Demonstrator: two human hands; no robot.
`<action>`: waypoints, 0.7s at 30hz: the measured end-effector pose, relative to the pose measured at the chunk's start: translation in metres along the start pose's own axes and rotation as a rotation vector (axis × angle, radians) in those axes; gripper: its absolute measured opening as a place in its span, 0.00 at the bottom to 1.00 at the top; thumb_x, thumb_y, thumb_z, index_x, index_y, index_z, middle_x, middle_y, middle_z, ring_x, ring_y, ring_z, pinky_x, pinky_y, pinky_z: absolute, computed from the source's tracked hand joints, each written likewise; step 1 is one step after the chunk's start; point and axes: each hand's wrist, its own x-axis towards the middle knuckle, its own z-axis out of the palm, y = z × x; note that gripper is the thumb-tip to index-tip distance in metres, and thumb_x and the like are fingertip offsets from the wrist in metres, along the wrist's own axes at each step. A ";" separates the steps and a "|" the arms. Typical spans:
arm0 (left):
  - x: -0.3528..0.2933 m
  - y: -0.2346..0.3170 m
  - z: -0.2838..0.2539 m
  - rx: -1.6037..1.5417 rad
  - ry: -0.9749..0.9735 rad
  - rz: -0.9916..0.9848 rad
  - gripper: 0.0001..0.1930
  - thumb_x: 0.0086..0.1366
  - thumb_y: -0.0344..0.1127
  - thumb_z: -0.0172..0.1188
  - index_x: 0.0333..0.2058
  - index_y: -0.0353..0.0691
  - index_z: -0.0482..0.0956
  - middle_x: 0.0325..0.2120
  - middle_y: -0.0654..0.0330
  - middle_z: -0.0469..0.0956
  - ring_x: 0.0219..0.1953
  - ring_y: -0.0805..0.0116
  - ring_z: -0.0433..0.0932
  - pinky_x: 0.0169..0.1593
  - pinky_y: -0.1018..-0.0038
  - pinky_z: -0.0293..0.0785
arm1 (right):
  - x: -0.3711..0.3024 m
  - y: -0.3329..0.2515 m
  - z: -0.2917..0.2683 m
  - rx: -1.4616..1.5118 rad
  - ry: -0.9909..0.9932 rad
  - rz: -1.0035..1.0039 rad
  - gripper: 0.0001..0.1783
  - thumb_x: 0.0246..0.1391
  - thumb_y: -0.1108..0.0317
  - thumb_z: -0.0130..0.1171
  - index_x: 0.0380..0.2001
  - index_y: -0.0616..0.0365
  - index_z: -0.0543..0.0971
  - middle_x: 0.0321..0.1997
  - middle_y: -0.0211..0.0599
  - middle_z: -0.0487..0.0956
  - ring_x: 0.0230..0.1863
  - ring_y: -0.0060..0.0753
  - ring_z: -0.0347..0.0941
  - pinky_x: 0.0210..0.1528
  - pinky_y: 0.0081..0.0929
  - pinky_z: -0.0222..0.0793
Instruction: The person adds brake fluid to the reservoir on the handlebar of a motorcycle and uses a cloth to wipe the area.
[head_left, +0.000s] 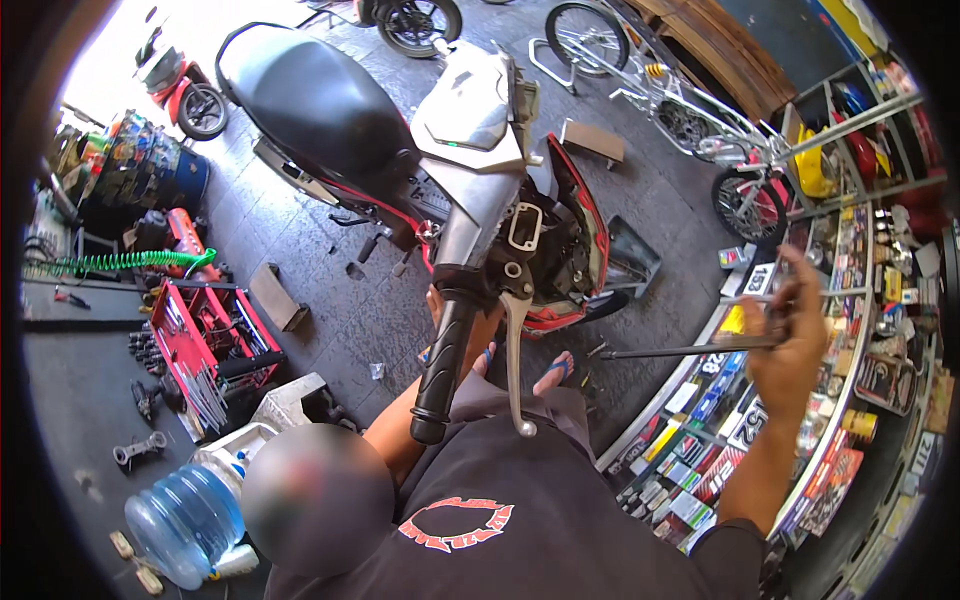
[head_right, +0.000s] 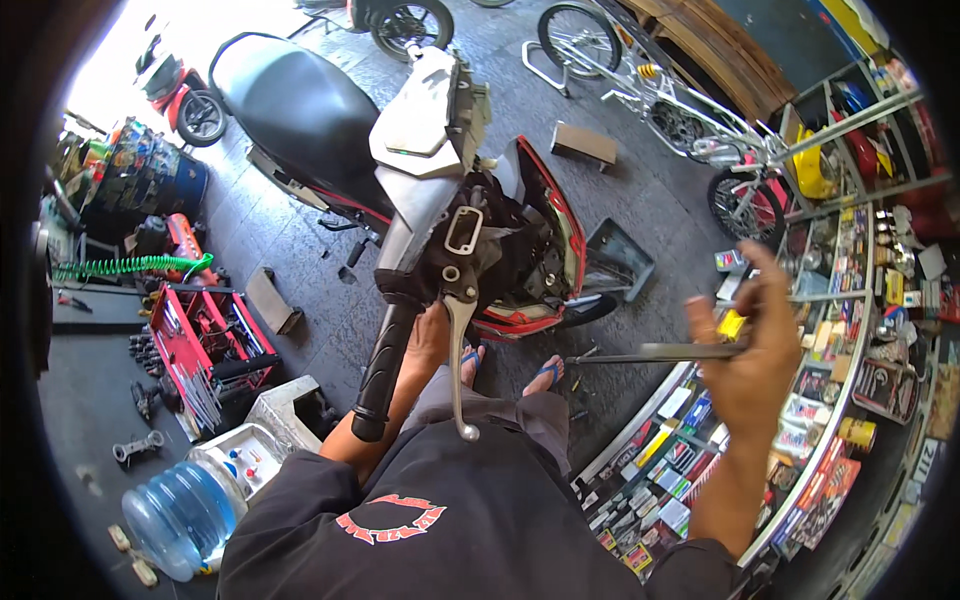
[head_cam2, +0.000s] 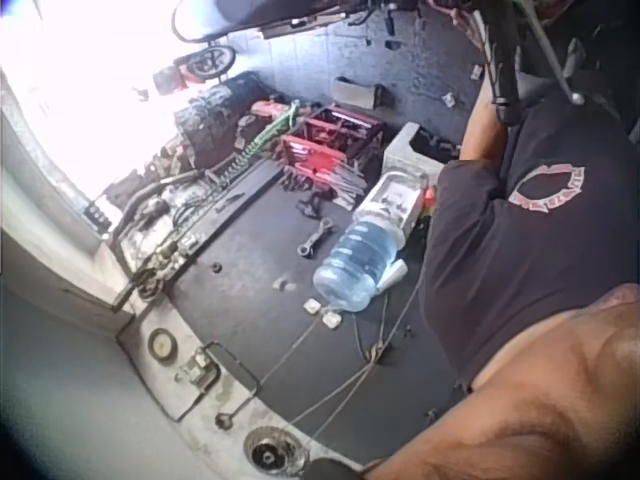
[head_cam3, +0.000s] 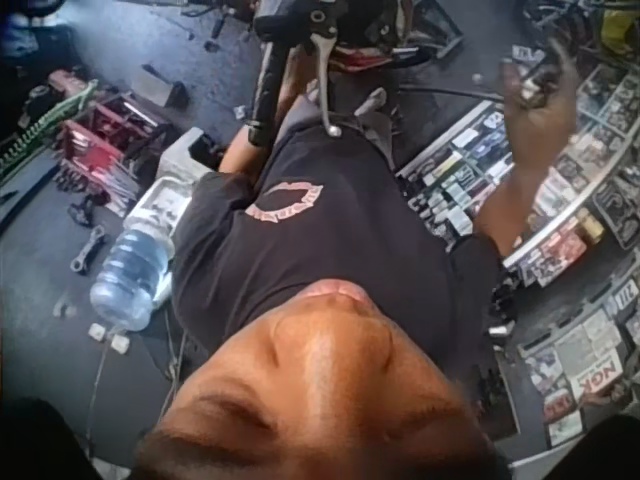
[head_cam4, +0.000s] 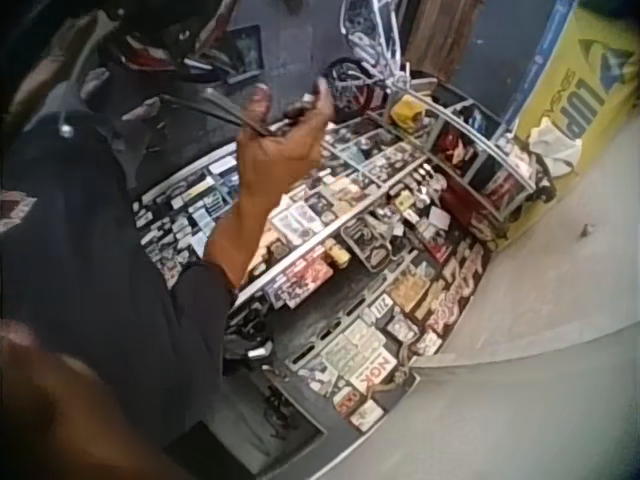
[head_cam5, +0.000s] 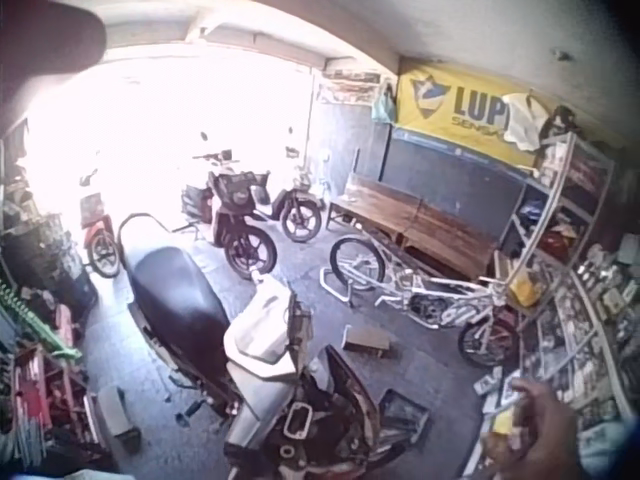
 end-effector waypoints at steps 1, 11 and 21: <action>0.010 0.009 -0.006 0.012 -0.013 0.061 0.10 0.64 0.39 0.57 0.32 0.37 0.77 0.27 0.52 0.76 0.31 0.58 0.74 0.39 0.62 0.72 | -0.015 0.003 0.007 -0.081 -0.054 0.018 0.34 0.45 0.63 0.75 0.57 0.53 0.75 0.26 0.28 0.67 0.26 0.21 0.63 0.27 0.22 0.61; -0.009 0.004 0.038 0.016 -0.248 0.253 0.09 0.64 0.37 0.55 0.32 0.36 0.69 0.37 0.44 0.73 0.40 0.43 0.70 0.47 0.54 0.66 | -0.087 0.022 0.026 0.108 -0.345 0.312 0.53 0.38 0.38 0.74 0.61 0.57 0.66 0.37 0.38 0.72 0.35 0.32 0.71 0.37 0.29 0.70; -0.071 0.148 0.111 -0.495 -0.583 0.527 0.16 0.60 0.44 0.65 0.35 0.39 0.72 0.38 0.51 0.78 0.37 0.48 0.78 0.41 0.57 0.74 | -0.183 0.015 0.036 0.632 0.029 0.500 0.61 0.51 0.18 0.40 0.71 0.61 0.51 0.46 0.37 0.67 0.27 0.15 0.61 0.30 0.15 0.64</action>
